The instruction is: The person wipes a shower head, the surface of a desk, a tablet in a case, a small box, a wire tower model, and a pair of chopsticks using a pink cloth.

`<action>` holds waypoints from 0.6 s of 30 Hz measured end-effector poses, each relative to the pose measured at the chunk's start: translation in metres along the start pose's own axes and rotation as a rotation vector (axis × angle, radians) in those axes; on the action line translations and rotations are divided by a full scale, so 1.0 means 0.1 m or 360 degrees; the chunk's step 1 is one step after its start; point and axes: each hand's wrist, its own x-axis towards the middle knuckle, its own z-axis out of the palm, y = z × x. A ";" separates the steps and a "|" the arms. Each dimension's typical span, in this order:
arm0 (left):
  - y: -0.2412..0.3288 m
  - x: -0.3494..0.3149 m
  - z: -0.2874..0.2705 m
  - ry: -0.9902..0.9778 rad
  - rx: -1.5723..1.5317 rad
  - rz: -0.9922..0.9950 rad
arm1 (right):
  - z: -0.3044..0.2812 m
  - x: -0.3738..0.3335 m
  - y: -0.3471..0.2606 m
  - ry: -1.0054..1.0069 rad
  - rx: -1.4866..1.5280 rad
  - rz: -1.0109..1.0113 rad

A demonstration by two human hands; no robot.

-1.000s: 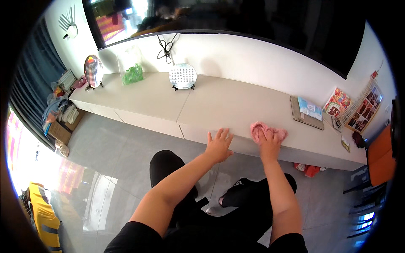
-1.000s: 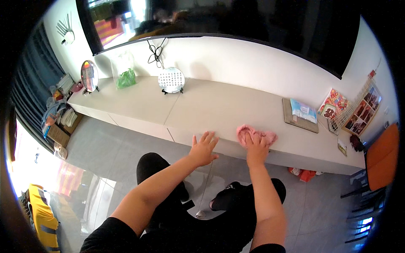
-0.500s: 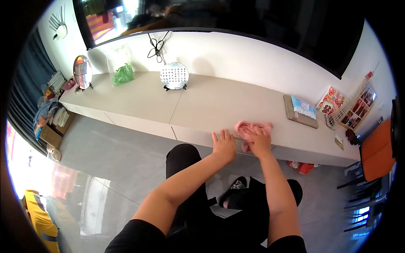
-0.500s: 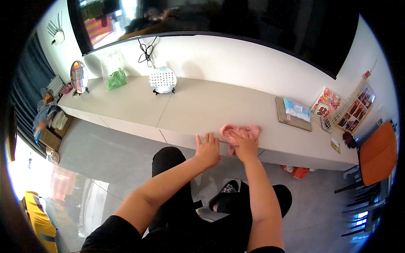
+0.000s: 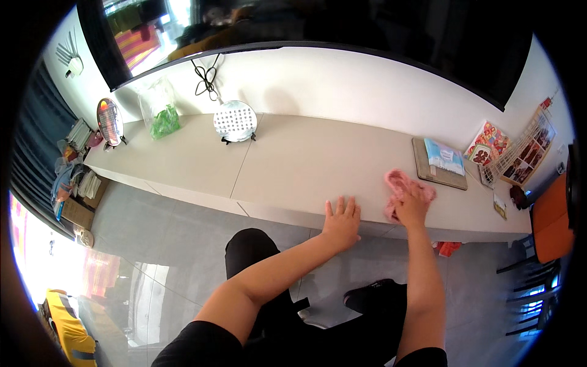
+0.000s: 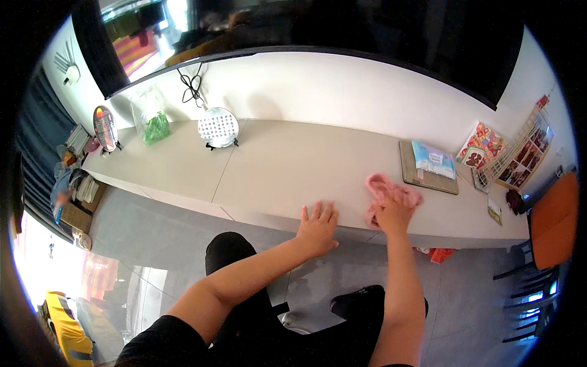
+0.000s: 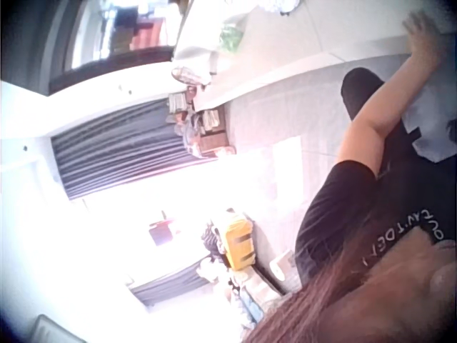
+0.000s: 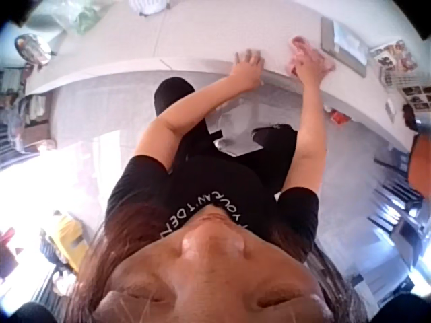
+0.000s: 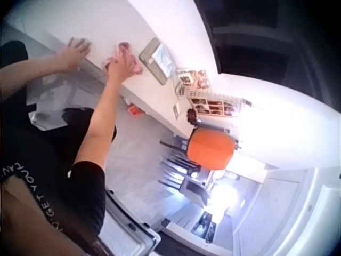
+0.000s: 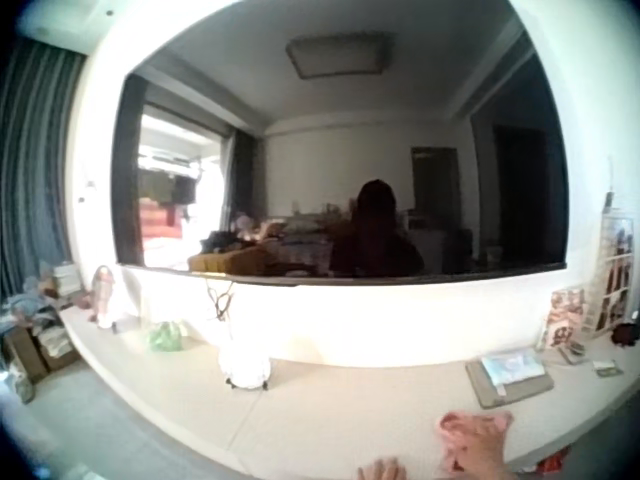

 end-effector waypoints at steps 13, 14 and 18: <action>0.18 0.10 -0.18 -0.0232 0.0171 -0.0068 | -0.06 -0.43 -0.20 0.0196 0.0080 -0.0405; 0.17 0.08 -0.19 -0.0226 0.0186 -0.0057 | -0.06 -0.38 -0.03 0.0242 0.0056 -0.0347; 0.24 0.10 -0.19 -0.0294 0.0217 -0.0055 | -0.09 -0.41 0.34 0.0477 -0.0115 0.0063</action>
